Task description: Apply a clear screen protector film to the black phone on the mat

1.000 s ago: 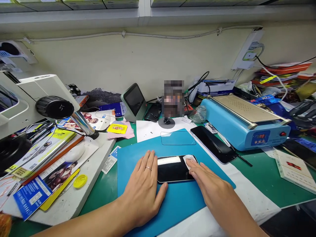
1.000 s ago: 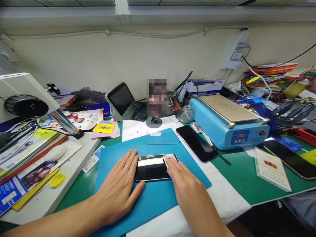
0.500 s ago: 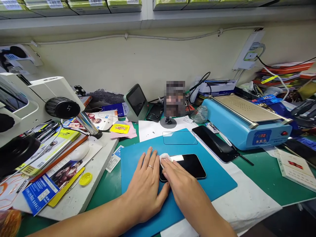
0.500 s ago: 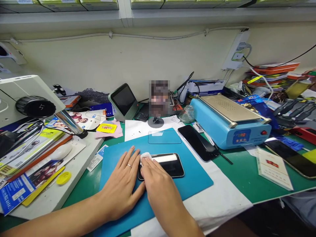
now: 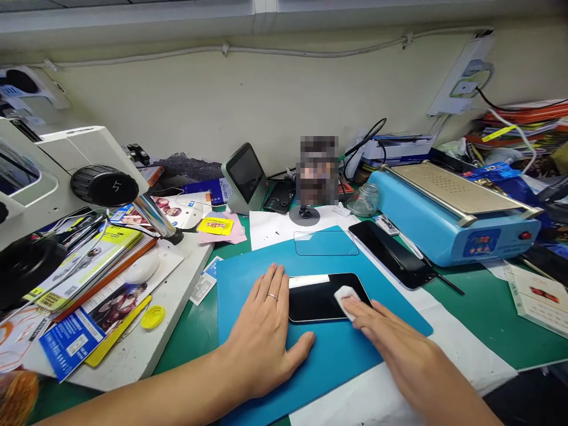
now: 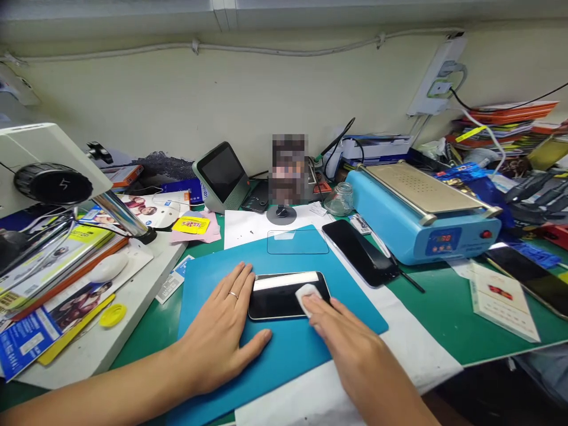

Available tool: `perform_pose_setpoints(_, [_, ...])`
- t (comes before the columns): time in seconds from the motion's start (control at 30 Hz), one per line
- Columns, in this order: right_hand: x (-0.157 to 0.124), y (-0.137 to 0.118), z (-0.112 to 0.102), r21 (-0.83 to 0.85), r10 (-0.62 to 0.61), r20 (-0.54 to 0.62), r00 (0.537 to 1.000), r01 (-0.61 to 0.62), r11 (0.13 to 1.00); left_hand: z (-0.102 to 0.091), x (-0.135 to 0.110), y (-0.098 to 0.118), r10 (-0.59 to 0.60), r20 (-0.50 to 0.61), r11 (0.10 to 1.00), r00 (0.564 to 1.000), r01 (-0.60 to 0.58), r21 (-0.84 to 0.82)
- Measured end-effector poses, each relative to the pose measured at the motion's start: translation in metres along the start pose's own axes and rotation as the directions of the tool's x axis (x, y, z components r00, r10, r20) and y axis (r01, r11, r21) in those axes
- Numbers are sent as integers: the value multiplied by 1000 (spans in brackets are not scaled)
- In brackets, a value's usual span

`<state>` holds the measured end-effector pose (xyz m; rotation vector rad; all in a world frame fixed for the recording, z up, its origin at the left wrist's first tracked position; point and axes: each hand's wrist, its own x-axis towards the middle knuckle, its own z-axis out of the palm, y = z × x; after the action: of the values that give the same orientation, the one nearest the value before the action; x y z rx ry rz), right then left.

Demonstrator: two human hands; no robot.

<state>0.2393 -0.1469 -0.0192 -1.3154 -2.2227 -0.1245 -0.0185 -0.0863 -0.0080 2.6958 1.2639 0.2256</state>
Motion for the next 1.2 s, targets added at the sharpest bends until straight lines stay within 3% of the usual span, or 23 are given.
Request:
perform_pose_setpoints(0.1, [1, 9, 1, -87, 133, -19, 991, -134, 987, 0, 0, 0, -2, -1, 1000, 1000, 2, -3])
perform_pose_setpoints(0.23, [26, -2, 10, -127, 215, 4, 977, -213, 969, 1, 0, 0, 2, -22, 1000, 1000, -2, -12])
perform_pose_setpoints(0.4, [63, -38, 30, -12, 140, 127, 982, -140, 990, 5, 0, -1, 13, -27, 1000, 1000, -13, -1])
perform_pose_setpoints(0.53, [72, -53, 40, 79, 53, 193, 980, -69, 995, 6, -1, -1, 16, -28, 1000, 999, -16, 5])
perform_pose_setpoints(0.73, [53, -8, 12, -15, 204, 152, 967, -204, 979, 3, -1, -1, 2, -13, 1000, 1000, -2, -6])
perform_pose_setpoints(0.9, [25, 24, -12, -34, 214, 217, 953, -211, 977, 0, -1, 0, 0, 4, 1000, 1000, 0, -8])
perform_pose_setpoints(1.0, [11, 22, -12, -58, 194, 189, 963, -186, 981, 0, -1, 0, 9, -3, 1000, 1000, -9, -13])
perform_pose_setpoints(1.2, [-13, -1, -2, -164, 91, 7, 996, -89, 982, 2, -1, 0, 12, -8, 1000, 1000, -12, -21])
